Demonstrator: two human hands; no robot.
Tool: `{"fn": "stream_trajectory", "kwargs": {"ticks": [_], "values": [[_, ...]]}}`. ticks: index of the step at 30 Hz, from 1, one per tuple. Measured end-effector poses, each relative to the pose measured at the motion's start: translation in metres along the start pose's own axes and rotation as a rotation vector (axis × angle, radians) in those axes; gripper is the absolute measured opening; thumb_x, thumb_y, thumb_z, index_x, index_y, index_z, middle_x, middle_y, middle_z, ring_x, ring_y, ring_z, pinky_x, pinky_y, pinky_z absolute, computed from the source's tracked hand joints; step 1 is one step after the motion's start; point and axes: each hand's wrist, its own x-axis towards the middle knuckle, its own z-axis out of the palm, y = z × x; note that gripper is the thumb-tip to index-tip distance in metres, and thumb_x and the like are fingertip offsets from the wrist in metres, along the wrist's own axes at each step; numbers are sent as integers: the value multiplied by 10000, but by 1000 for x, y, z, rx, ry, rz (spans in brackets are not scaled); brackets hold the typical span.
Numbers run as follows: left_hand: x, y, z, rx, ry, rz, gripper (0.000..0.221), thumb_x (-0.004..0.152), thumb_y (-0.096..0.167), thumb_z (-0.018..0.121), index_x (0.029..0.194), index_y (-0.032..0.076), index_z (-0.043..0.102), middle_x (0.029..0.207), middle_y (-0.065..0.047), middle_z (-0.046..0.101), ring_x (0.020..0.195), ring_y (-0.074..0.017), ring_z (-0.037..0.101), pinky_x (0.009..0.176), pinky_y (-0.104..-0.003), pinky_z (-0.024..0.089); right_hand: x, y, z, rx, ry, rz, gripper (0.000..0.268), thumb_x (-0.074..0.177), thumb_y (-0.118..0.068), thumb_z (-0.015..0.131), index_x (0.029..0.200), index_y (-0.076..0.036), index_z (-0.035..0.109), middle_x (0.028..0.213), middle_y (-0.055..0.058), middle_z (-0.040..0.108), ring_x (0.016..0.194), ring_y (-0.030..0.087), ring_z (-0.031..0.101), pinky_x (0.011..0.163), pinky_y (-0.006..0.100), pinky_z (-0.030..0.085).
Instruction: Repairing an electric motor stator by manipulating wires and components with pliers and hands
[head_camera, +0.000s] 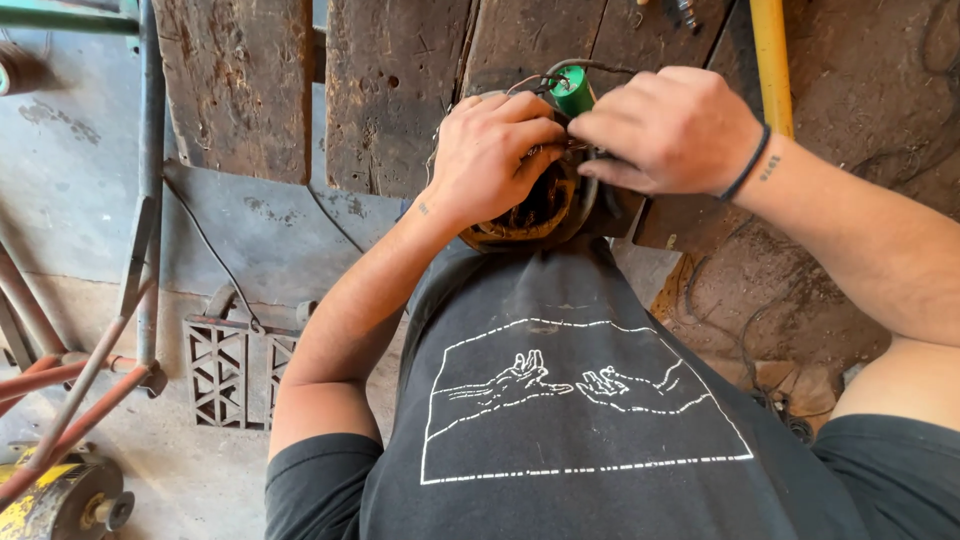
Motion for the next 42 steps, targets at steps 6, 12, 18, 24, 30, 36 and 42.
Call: {"fn": "stream_trajectory", "kwargs": {"ticks": [6,12,18,24,30,36,42], "values": [[2,-4,0,-30,-35,8,70,950,242,665,969,187,704,1012,32,673,760,-283,597,642,-447,450,11,13,-2,-115,245,-285,121,1065,-97,627,1078,-145,738,908,-36,676,734,136,577,602,248,397],[-1,-3,-2,0,0,66,95,1004,287,649,1020,215,709,1034,48,686,790,-247,606,699,-404,450,1,2,23,-14,60,-76,423,1156,-423,614,775,-256,540,724,-54,527,683,191,541,588,307,397],[-1,-5,3,57,11,113,145,1038,314,600,979,219,691,1011,76,676,791,-222,597,728,-396,440,-2,-13,47,1511,-518,1054,341,994,-240,629,695,-78,653,684,21,654,516,103,499,482,245,372],[-1,-7,1,7,-6,102,86,1011,286,647,1026,219,699,1016,49,667,800,-232,602,715,-404,444,-5,5,10,127,-22,147,341,1074,-566,684,1035,-231,735,914,-34,726,797,152,693,632,299,534],[1,-5,-6,-31,-6,106,91,1021,264,638,1025,200,702,1021,56,672,788,-225,598,721,-393,453,3,12,-2,-63,258,-271,88,1070,-111,657,1031,-130,735,914,-18,693,746,143,613,595,253,391],[0,-5,-3,25,-19,115,98,1029,280,629,1037,231,713,1050,63,685,802,-218,601,732,-382,441,-13,-12,28,1183,-265,772,174,963,-225,727,868,-90,780,707,-14,698,646,66,559,613,261,429],[1,-1,-6,37,27,108,81,1034,258,659,1032,199,716,1037,57,689,797,-214,600,709,-355,433,2,-3,8,1334,-451,938,301,1050,-251,583,944,-65,795,648,65,699,551,146,635,553,257,485]]}}
